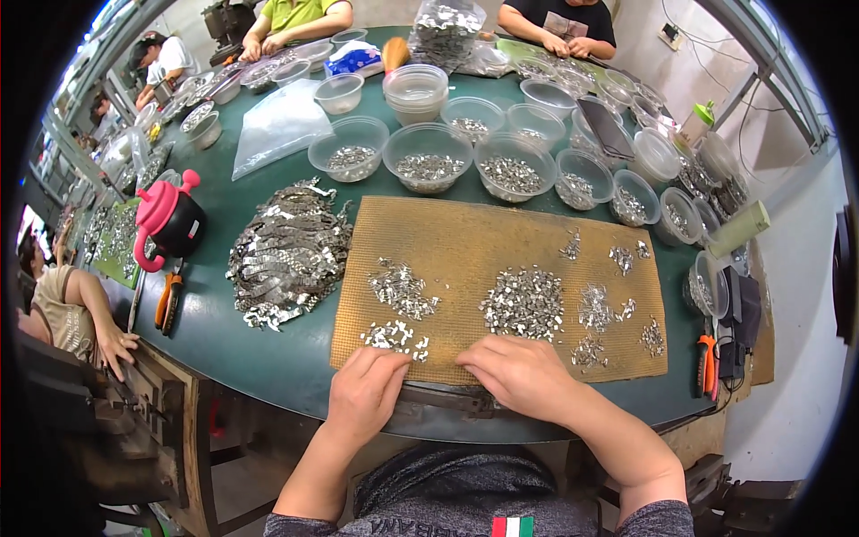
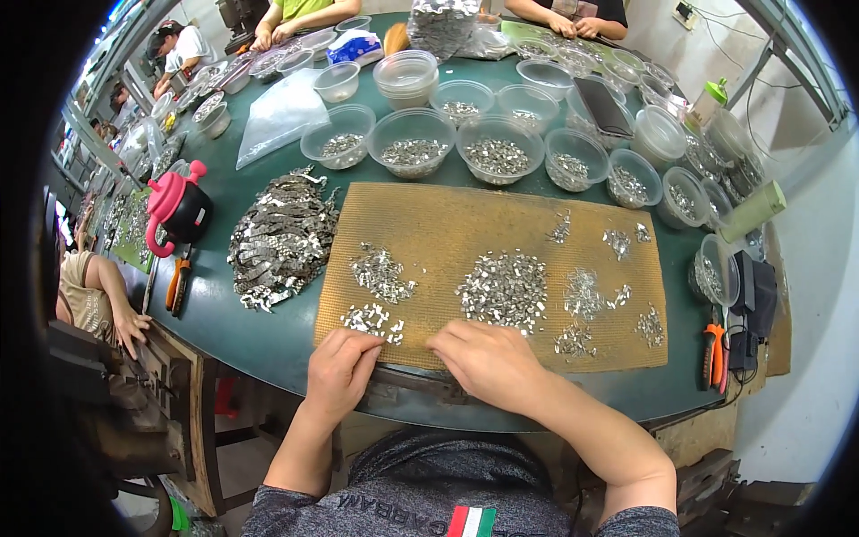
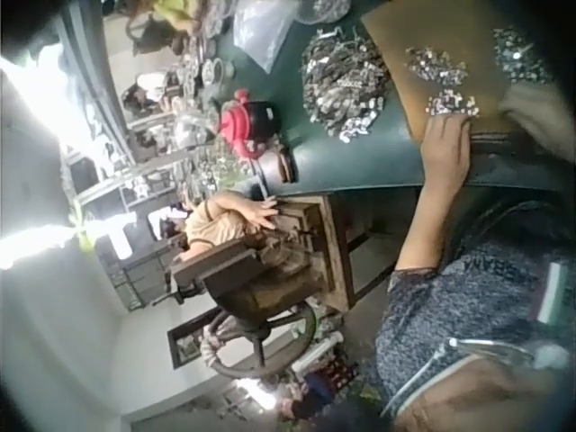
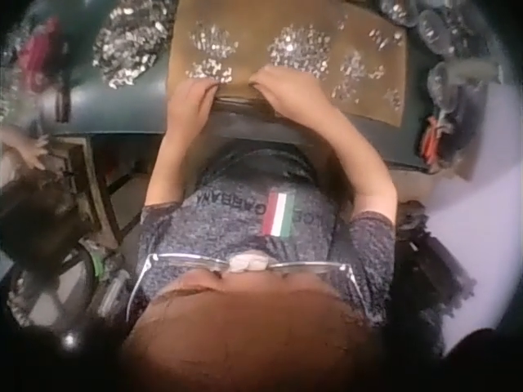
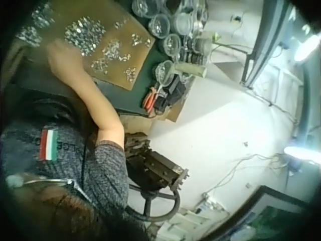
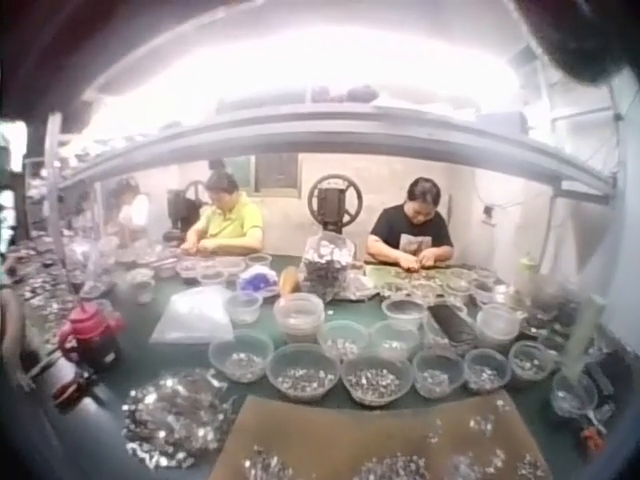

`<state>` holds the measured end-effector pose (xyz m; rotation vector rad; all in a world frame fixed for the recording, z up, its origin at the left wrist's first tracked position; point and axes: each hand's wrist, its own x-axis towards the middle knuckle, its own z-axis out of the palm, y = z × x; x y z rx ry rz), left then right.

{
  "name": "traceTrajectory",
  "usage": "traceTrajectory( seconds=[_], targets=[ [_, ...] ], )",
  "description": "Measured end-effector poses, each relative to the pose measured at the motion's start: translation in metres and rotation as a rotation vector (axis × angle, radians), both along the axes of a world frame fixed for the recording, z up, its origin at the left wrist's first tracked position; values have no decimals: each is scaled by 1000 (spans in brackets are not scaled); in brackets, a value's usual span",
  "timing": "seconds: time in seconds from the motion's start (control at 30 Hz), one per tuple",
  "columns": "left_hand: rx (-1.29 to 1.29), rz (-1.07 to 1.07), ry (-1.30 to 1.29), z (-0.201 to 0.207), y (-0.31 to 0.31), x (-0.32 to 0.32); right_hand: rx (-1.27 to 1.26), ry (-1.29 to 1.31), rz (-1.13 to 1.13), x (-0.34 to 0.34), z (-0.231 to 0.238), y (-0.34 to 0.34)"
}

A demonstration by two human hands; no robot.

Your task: The person sorts small metal parts by hand on a workbench, then arranges them into a metal fixture.

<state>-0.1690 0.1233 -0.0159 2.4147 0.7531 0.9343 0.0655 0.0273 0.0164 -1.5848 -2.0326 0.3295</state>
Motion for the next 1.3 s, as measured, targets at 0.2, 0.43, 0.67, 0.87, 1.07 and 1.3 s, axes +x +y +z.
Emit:
traceTrajectory(
  seconds=[0.2, 0.43, 0.67, 0.87, 1.07, 1.3],
  targets=[
    [-11, 1, 39, -2, 6, -1, -99, -124, 11, -26, -19, 38],
    [-6, -24, 91, 2, 11, -2, -36, -145, 40, -34, -24, 45],
    [56, -22, 186, 1, 13, 5, -177, -97, 67, -30, -23, 51],
    [100, -6, 213, 2, 12, 6, -192, -83, 35, -29, -24, 50],
    [115, -6, 209, 0, 11, 6, -107, -106, 45, -34, -25, 49],
    [139, -9, 219, 0, 12, 6, -132, -79, 60, -33, -23, 50]
  ],
)
